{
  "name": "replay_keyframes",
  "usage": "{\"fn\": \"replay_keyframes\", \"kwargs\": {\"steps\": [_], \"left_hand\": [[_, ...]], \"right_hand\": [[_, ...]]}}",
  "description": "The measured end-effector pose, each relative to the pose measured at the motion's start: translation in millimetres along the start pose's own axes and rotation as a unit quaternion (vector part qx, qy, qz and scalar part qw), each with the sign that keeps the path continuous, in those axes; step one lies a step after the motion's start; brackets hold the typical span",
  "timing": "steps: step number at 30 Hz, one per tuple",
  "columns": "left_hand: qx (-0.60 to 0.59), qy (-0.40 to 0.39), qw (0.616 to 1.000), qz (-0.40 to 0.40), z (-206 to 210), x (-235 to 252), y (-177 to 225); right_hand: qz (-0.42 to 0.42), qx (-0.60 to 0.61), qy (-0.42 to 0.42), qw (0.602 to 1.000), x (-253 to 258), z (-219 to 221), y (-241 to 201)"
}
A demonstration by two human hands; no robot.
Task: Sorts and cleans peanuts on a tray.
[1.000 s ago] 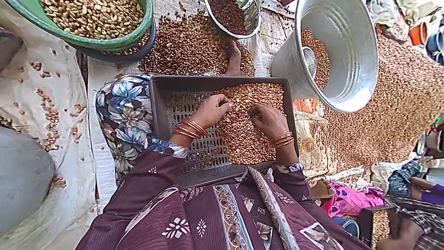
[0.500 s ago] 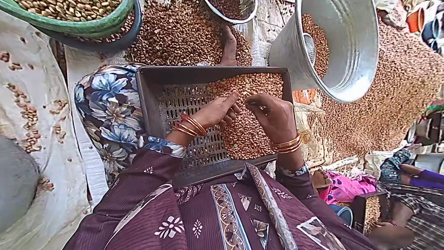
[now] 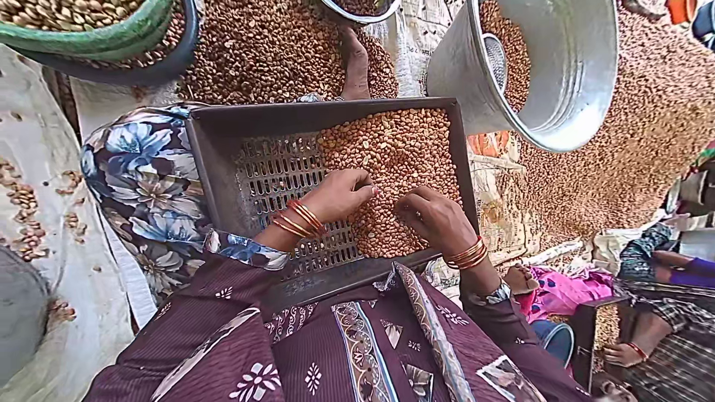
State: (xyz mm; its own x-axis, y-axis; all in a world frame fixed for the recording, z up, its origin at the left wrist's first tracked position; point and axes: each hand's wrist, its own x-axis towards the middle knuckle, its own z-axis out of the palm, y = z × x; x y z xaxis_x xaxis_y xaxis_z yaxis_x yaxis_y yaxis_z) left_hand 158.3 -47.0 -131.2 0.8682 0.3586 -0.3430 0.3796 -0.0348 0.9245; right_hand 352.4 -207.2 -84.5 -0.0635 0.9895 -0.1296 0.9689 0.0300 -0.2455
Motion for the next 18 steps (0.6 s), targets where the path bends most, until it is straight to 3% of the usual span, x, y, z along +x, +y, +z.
{"fn": "replay_keyframes", "kwargs": {"steps": [3, 8, 11, 13, 15, 18], "left_hand": [[-0.070, 0.017, 0.996, -0.043, -0.9, -0.2, 1.0], [-0.197, -0.007, 0.979, -0.056, -8.5, -6.1, 7.8], [-0.168, 0.086, 0.982, -0.015, -32.5, -14.9, 4.6], [-0.184, 0.201, 0.962, 0.019, -48.4, -22.4, 1.2], [-0.236, 0.296, 0.924, 0.052, -63.3, -31.2, -0.4], [-0.256, 0.367, 0.889, 0.094, -85.8, -50.6, -1.5]], "right_hand": [[-0.002, -0.014, 0.051, 0.999, 11.8, -7.6, -10.7], [-0.080, 0.020, 0.134, 0.988, 49.0, -35.8, -40.1], [-0.040, -0.016, 0.149, 0.988, 78.5, -49.7, -45.3], [0.037, -0.058, 0.059, 0.996, 98.2, -38.3, -50.5], [0.111, -0.072, -0.113, 0.985, 110.2, -12.4, -72.9], [0.001, 0.078, -0.166, 0.983, 113.4, 26.6, -98.3]]}}
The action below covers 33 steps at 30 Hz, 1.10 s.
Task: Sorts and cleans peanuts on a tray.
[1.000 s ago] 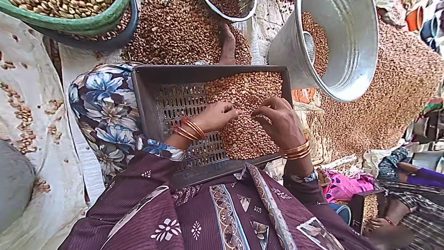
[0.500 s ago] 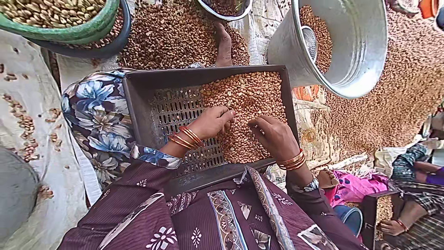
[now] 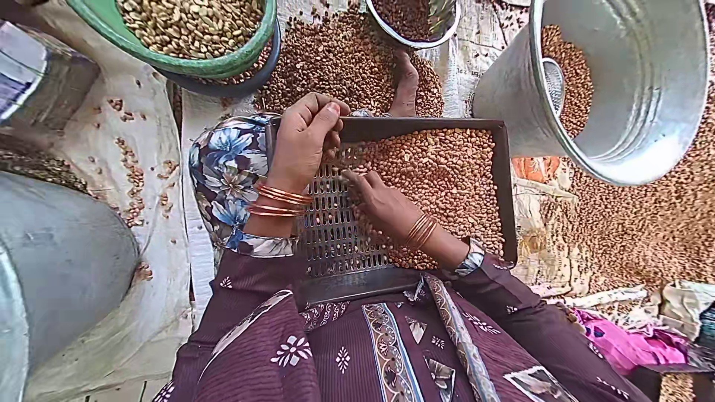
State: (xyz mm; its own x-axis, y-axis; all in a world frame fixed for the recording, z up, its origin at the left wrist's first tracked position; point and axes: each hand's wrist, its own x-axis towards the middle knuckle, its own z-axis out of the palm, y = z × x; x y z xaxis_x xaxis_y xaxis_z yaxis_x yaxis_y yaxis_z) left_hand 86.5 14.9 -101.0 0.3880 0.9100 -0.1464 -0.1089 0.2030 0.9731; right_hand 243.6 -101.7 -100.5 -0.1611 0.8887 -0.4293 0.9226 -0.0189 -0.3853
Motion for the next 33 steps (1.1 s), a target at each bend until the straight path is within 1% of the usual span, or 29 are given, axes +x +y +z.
{"fn": "replay_keyframes", "kwargs": {"steps": [1, 2, 3, 4, 5, 6, 7, 8, 9, 10, 11, 12, 13, 14, 15, 17, 19, 21, 23, 24, 25, 26, 27, 28, 29, 30, 31, 32, 33], "left_hand": [[0.020, 0.004, 1.000, 0.016, -10.4, -1.3, 5.7], [0.048, 0.005, 0.998, 0.029, -21.5, -3.2, 11.6], [0.078, 0.008, 0.996, 0.035, -33.3, -5.1, 17.6], [0.111, 0.009, 0.993, 0.034, -44.8, -7.0, 23.4], [0.142, 0.011, 0.989, 0.028, -55.3, -8.4, 28.6], [0.172, 0.010, 0.985, 0.019, -63.8, -9.3, 33.1], [0.207, 0.002, 0.978, 0.010, -70.5, -9.3, 36.8], [0.248, -0.011, 0.969, 0.003, -75.1, -9.0, 38.9], [0.289, -0.029, 0.957, 0.001, -77.5, -8.3, 39.1], [0.330, -0.051, 0.943, 0.001, -78.0, -7.4, 38.7], [0.372, -0.079, 0.925, 0.004, -77.8, -6.6, 37.5], [0.410, -0.109, 0.905, 0.011, -77.0, -6.2, 36.0], [0.437, -0.137, 0.889, 0.024, -75.3, -6.2, 32.5], [0.457, -0.165, 0.873, 0.042, -74.1, -6.3, 27.2], [0.471, -0.191, 0.859, 0.065, -73.2, -6.1, 21.2], [0.494, -0.235, 0.830, 0.111, -72.8, -5.2, 9.0], [0.512, -0.249, 0.810, 0.139, -75.2, -1.6, 3.5], [0.510, -0.238, 0.811, 0.158, -79.3, 3.6, 0.7], [0.496, -0.231, 0.819, 0.173, -81.5, 8.2, -1.9], [0.489, -0.230, 0.823, 0.177, -81.6, 9.1, -1.9], [0.481, -0.230, 0.827, 0.177, -82.1, 8.0, -1.5], [0.473, -0.229, 0.832, 0.177, -82.2, 6.9, -0.3], [0.464, -0.226, 0.838, 0.175, -82.4, 5.6, 1.2], [0.456, -0.221, 0.846, 0.167, -82.5, 4.6, 2.5], [0.450, -0.210, 0.854, 0.154, -83.1, 4.6, 3.9], [0.445, -0.199, 0.863, 0.134, -84.1, 5.4, 5.9], [0.438, -0.190, 0.872, 0.110, -85.3, 6.4, 7.7], [0.430, -0.181, 0.880, 0.087, -86.5, 8.3, 8.5], [0.418, -0.172, 0.890, 0.066, -87.5, 10.8, 9.0]], "right_hand": [[-0.059, 0.034, 0.013, 0.998, 2.4, 2.6, -1.8], [-0.093, 0.043, 0.046, 0.994, 1.7, -0.5, -1.8], [-0.102, 0.027, 0.093, 0.990, -1.0, -6.6, 1.1], [-0.082, -0.003, 0.125, 0.989, -5.6, -14.9, 5.8], [-0.035, -0.042, 0.128, 0.990, -11.0, -22.7, 10.4], [0.030, -0.083, 0.096, 0.991, -15.9, -27.4, 13.5], [0.103, -0.111, 0.027, 0.988, -18.2, -29.0, 12.5], [0.148, -0.122, -0.058, 0.980, -18.5, -25.5, 10.1], [0.147, -0.112, -0.140, 0.973, -18.8, -18.6, 6.2], [0.096, -0.078, -0.202, 0.971, -20.0, -10.5, 2.2], [0.000, -0.025, -0.223, 0.975, -22.0, -0.4, 1.2], [-0.110, 0.047, -0.196, 0.973, -22.6, 10.0, 3.3], [-0.191, 0.103, -0.145, 0.965, -20.5, 16.6, 4.8], [-0.220, 0.126, -0.084, 0.964, -17.5, 14.8, 4.4], [-0.209, 0.116, -0.023, 0.971, -13.7, 6.2, 5.8], [-0.142, 0.056, 0.074, 0.985, -5.8, -18.5, 16.4], [-0.078, 0.009, 0.130, 0.988, 4.7, -40.0, 33.0], [-0.001, -0.036, 0.138, 0.990, 18.1, -50.8, 45.1], [0.115, -0.093, 0.081, 0.986, 34.0, -48.9, 38.4], [0.157, -0.105, 0.046, 0.981, 43.1, -42.8, 27.2], [0.161, -0.099, 0.021, 0.982, 49.9, -32.6, 14.9], [0.117, -0.068, 0.013, 0.991, 54.0, -22.1, 6.0], [0.041, -0.011, 0.023, 0.999, 55.6, -12.7, 1.1], [-0.036, 0.047, 0.037, 0.998, 56.5, -6.8, -0.6], [-0.087, 0.078, 0.052, 0.992, 56.6, -6.8, -0.9], [-0.107, 0.074, 0.078, 0.988, 54.2, -11.9, 0.7], [-0.101, 0.045, 0.113, 0.987, 49.6, -18.9, 5.2], [-0.067, 0.006, 0.135, 0.989, 43.2, -27.6, 11.2], [-0.009, -0.037, 0.131, 0.991, 36.8, -36.2, 16.7]]}}
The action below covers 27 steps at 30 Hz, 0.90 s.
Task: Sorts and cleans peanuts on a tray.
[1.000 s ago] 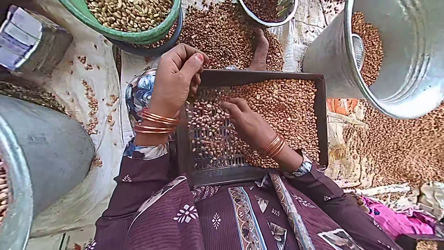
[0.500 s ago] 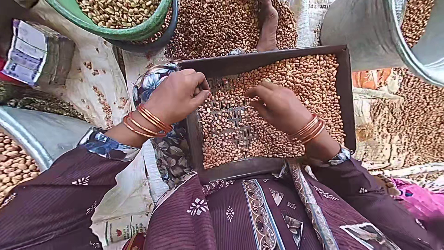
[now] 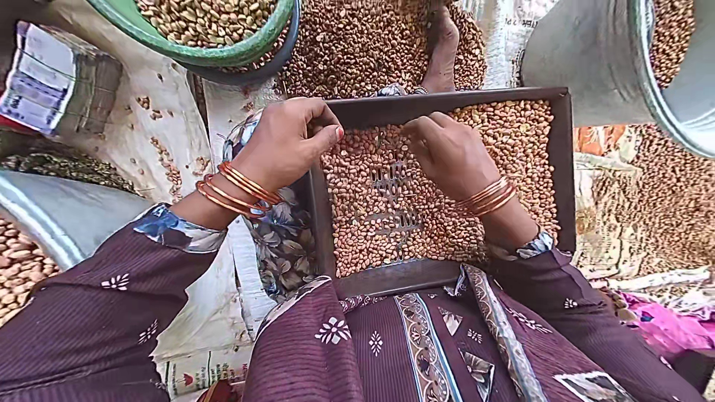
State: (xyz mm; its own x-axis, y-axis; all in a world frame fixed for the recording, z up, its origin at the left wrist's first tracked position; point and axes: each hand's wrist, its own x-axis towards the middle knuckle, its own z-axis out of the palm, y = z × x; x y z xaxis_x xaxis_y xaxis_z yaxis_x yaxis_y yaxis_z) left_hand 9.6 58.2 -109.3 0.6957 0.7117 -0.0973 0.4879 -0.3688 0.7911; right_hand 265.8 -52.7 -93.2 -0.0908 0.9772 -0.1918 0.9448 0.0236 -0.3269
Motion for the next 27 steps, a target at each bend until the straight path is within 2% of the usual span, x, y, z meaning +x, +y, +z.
{"fn": "replay_keyframes", "kwargs": {"steps": [1, 3, 4, 5, 6, 7, 8, 9, 10, 12, 14, 16, 17, 18, 19, 20, 21, 22, 24, 27], "left_hand": [[-0.013, 0.001, 1.000, -0.014, -1.2, 1.9, -1.1], [-0.032, -0.003, 0.999, -0.032, -2.8, 3.3, -0.7], [-0.035, -0.003, 0.999, -0.033, -2.8, 3.6, -0.8], [-0.035, 0.000, 0.999, -0.029, -2.3, 3.4, -1.0], [-0.035, 0.004, 0.999, -0.024, -1.6, 3.0, -0.8], [-0.034, 0.007, 0.999, -0.020, -1.1, 2.6, -1.3], [-0.035, 0.007, 0.999, -0.017, -0.7, 2.2, -1.8], [-0.035, 0.006, 0.999, -0.016, -0.2, 1.8, -2.7], [-0.032, 0.004, 0.999, -0.015, 0.6, 1.4, -3.5], [-0.016, 0.002, 1.000, -0.001, 2.4, 0.1, -1.2], [0.004, -0.002, 1.000, 0.026, 7.0, -1.6, 4.0], [0.018, -0.013, 0.998, 0.058, 14.5, -4.2, 9.1], [0.024, -0.015, 0.997, 0.077, 19.8, -4.8, 10.4], [0.028, -0.019, 0.995, 0.093, 25.3, -5.0, 11.5], [0.028, -0.027, 0.994, 0.103, 31.0, -5.3, 12.5], [0.026, -0.036, 0.993, 0.107, 36.5, -5.9, 14.1], [0.023, -0.044, 0.993, 0.109, 42.2, -6.8, 15.8], [0.019, -0.052, 0.993, 0.104, 47.0, -7.4, 17.5], [0.004, -0.064, 0.995, 0.082, 54.6, -9.1, 20.1], [-0.066, -0.094, 0.993, -0.010, 53.3, -8.5, 25.5]], "right_hand": [[0.068, -0.048, -0.032, 0.996, -3.7, -6.8, 3.4], [0.195, -0.113, -0.145, 0.963, -8.3, -5.7, 0.2], [0.201, -0.112, -0.193, 0.954, -11.6, 1.4, -3.7], [0.155, -0.076, -0.214, 0.961, -17.8, 9.3, -7.7], [0.062, -0.008, -0.196, 0.979, -25.2, 18.1, -7.3], [-0.040, 0.071, -0.155, 0.985, -29.9, 26.8, -5.0], [-0.104, 0.129, -0.111, 0.980, -31.1, 31.0, -4.9], [-0.123, 0.147, -0.071, 0.979, -31.3, 28.2, -5.7], [-0.105, 0.130, -0.039, 0.985, -31.9, 19.7, -5.4], [-0.027, 0.050, -0.011, 0.998, -36.2, 2.8, 2.2], [0.078, -0.044, -0.078, 0.993, -46.3, -4.9, 6.7], [0.163, -0.085, -0.229, 0.956, -54.0, -0.8, -3.8], [0.155, -0.065, -0.310, 0.936, -55.5, 3.0, -11.4], [0.097, -0.019, -0.369, 0.924, -56.9, 6.7, -16.8], [0.003, 0.052, -0.380, 0.923, -59.3, 11.2, -17.2], [-0.096, 0.126, -0.339, 0.927, -60.7, 17.6, -14.0], [-0.159, 0.175, -0.273, 0.933, -57.9, 21.6, -11.6], [-0.186, 0.187, -0.191, 0.945, -51.0, 23.3, -8.5], [-0.161, 0.139, -0.077, 0.974, -30.0, 20.0, 1.3], [-0.128, 0.076, -0.040, 0.988, -0.4, 26.8, 17.6]]}}
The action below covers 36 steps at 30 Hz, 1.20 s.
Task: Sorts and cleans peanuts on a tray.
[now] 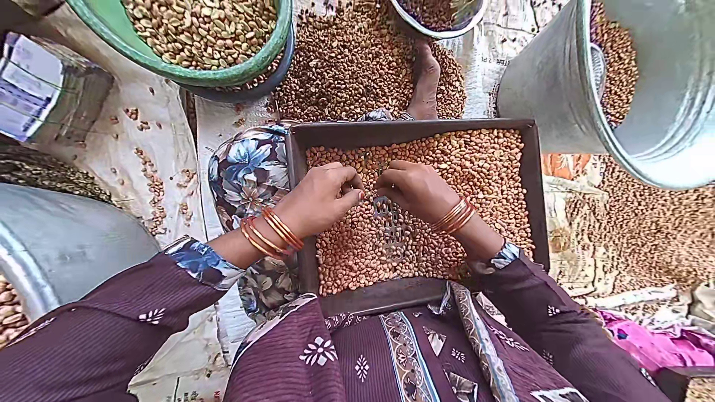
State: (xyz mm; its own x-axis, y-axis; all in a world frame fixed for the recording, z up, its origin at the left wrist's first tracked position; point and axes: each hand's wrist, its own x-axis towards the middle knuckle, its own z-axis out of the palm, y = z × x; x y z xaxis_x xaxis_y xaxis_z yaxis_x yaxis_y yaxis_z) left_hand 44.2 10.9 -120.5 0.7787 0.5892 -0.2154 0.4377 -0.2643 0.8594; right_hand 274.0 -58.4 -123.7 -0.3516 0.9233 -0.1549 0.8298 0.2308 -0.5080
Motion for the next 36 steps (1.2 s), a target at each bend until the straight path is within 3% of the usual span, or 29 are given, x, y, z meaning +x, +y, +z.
{"fn": "replay_keyframes", "kwargs": {"steps": [2, 4, 6, 8, 11, 14, 17, 22, 25, 27, 30, 36], "left_hand": [[-0.182, -0.016, 0.976, -0.116, -2.7, 4.0, 6.0], [-0.379, -0.001, 0.903, -0.202, -1.6, 7.6, 5.7], [-0.443, 0.020, 0.866, -0.229, -0.3, 9.7, 2.0], [-0.369, 0.010, 0.908, -0.199, 0.5, 10.8, 0.1], [-0.082, -0.007, 0.992, -0.100, 5.4, 6.7, -1.6], [0.144, -0.012, 0.990, -0.006, 22.5, -0.3, -9.1], [0.220, -0.039, 0.975, -0.009, 28.1, -3.1, -8.5], [0.163, -0.052, 0.985, -0.023, 22.9, 0.6, -7.5], [0.010, -0.038, 0.995, -0.092, 10.5, 7.1, -2.7], [-0.094, -0.037, 0.981, -0.164, 5.3, 11.9, -0.5], [-0.212, -0.047, 0.953, -0.210, 2.6, 14.5, 1.2], [-0.297, -0.081, 0.926, -0.219, 2.6, 13.0, 6.0]], "right_hand": [[0.003, -0.024, 0.000, 1.000, 4.1, 13.3, 3.2], [0.001, -0.057, 0.005, 0.998, 1.0, 21.7, -2.8], [0.001, -0.079, 0.003, 0.997, -3.8, 21.0, -12.3], [0.001, -0.084, 0.005, 0.996, -5.8, 23.3, -15.9], [0.012, -0.047, -0.011, 0.999, -3.1, 20.6, -14.1], [-0.002, -0.026, -0.036, 0.999, -4.0, 12.6, -9.8], [-0.033, -0.038, -0.031, 0.998, -2.2, 19.0, -3.0], [0.024, -0.083, -0.060, 0.995, -4.3, 14.9, -19.8], [0.058, -0.115, -0.079, 0.989, 0.4, 20.5, -23.9], [0.069, -0.129, -0.081, 0.986, 0.6, 25.8, -28.0], [0.067, -0.124, -0.073, 0.987, 2.0, 24.9, -26.1], [-0.038, 0.043, 0.094, 0.994, -8.0, -4.3, -31.9]]}}
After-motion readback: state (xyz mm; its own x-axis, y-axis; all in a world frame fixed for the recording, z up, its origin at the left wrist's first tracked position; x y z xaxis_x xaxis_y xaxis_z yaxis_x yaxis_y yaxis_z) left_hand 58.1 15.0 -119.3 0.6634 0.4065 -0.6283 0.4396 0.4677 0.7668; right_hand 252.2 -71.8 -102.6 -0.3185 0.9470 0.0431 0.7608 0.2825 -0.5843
